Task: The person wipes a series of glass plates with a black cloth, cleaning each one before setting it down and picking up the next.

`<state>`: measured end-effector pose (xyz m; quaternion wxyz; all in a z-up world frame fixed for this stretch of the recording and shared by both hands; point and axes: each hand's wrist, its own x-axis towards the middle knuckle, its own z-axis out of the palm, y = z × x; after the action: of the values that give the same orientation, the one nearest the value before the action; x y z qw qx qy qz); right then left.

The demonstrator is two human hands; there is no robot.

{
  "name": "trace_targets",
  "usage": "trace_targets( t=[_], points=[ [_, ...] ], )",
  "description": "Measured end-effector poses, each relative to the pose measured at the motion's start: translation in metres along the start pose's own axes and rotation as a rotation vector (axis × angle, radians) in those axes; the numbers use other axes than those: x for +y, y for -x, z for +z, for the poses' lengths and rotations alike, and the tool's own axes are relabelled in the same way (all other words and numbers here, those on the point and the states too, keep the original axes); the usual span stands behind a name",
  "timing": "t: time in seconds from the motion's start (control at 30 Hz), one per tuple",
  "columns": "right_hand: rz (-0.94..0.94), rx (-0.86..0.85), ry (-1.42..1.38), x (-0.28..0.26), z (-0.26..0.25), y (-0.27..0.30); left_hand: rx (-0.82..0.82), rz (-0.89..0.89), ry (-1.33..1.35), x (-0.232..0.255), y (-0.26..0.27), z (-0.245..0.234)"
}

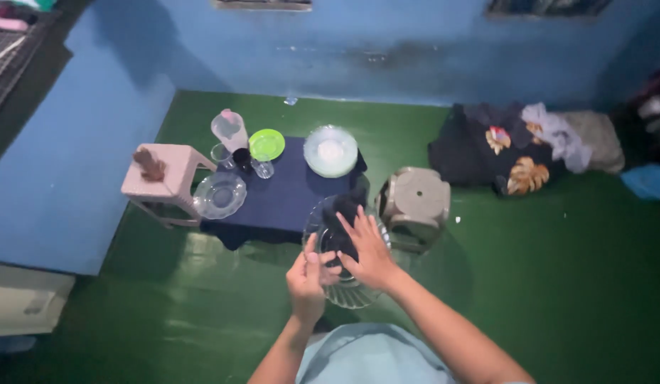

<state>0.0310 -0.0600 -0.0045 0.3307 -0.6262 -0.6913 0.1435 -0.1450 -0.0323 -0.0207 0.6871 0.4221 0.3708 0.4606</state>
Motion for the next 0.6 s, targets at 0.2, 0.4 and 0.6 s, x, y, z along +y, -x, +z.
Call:
trace_targets(
  t=[0.2,0.4,0.6],
  points=[
    [0.083,-0.259,-0.189,-0.038,0.044,0.007,0.119,0.091,-0.024,0.028,-0.011,-0.048],
    [-0.066,-0.165,0.019,-0.052,0.065,-0.053,0.074,0.057,-0.091,0.022,-0.015,-0.071],
    [0.065,-0.106,0.025,-0.040,0.064,-0.032,0.090,0.024,0.112,0.031,-0.032,-0.074]
  ],
)
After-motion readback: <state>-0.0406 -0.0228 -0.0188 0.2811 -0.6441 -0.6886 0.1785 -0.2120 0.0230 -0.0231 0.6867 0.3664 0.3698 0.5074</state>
